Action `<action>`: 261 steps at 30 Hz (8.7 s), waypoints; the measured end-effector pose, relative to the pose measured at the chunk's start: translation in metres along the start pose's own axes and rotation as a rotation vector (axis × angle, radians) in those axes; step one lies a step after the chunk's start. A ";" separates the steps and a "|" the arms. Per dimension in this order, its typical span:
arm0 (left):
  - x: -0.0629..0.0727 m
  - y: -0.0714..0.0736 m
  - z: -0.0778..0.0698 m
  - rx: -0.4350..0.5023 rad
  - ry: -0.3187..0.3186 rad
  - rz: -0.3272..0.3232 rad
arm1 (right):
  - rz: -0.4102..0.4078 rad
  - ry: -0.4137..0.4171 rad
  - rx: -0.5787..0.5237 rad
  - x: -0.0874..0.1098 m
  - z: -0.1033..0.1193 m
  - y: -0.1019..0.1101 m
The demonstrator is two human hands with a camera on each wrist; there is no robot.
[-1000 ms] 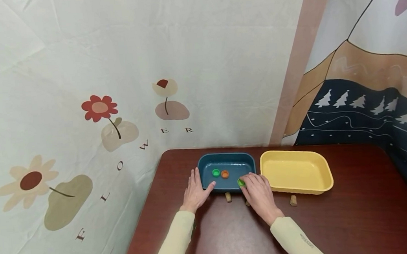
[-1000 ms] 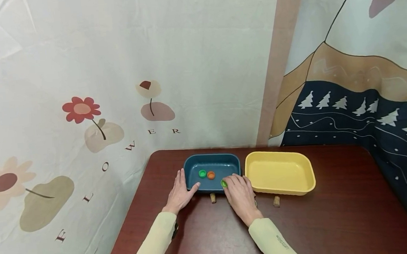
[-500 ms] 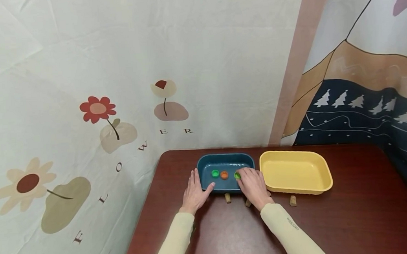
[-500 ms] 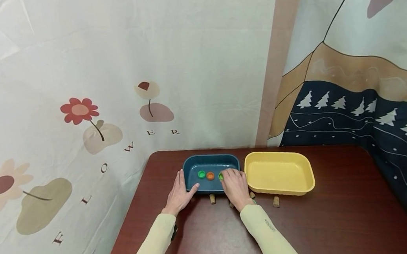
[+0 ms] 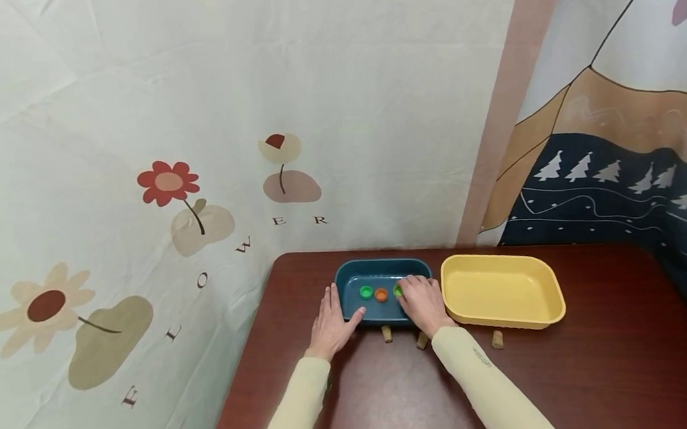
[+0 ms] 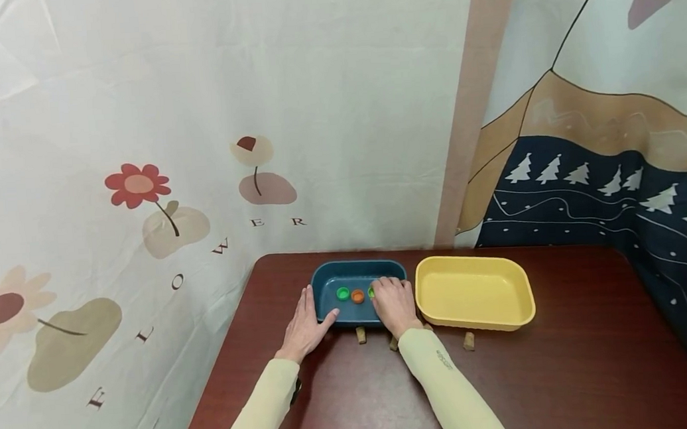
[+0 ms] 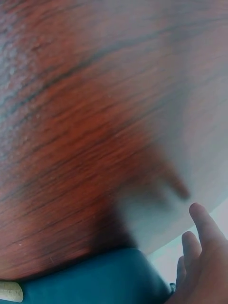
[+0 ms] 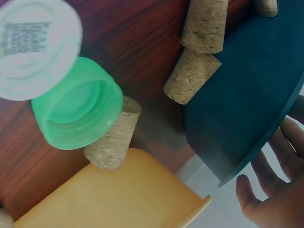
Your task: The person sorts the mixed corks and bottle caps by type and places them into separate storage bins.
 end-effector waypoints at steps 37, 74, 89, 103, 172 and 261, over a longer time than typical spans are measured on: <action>0.000 0.004 -0.001 -0.007 0.002 0.020 | -0.065 -0.145 -0.293 0.028 -0.041 0.058; -0.003 -0.002 0.000 0.003 0.004 0.033 | -0.042 -0.129 -0.045 0.156 -0.068 0.055; -0.001 0.002 -0.001 -0.001 0.004 0.041 | 0.087 -0.262 0.148 0.169 -0.075 0.026; 0.000 -0.001 0.000 0.013 0.007 0.037 | -0.014 -0.165 0.224 0.158 -0.061 0.024; -0.001 -0.002 -0.001 0.030 -0.004 0.015 | -0.194 -0.012 0.024 0.060 0.017 0.058; -0.003 0.002 -0.004 -0.042 -0.025 -0.022 | -0.015 -0.146 -0.154 0.085 -0.033 0.057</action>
Point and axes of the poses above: each hand's wrist, its own x-axis away from the middle knuckle, its own y-axis out of the back of the hand, z = x × y, the point moved 10 cm from there along -x, towards the middle knuckle, and after that the axes turned 2 degrees about -y, right-handed, at the moved point
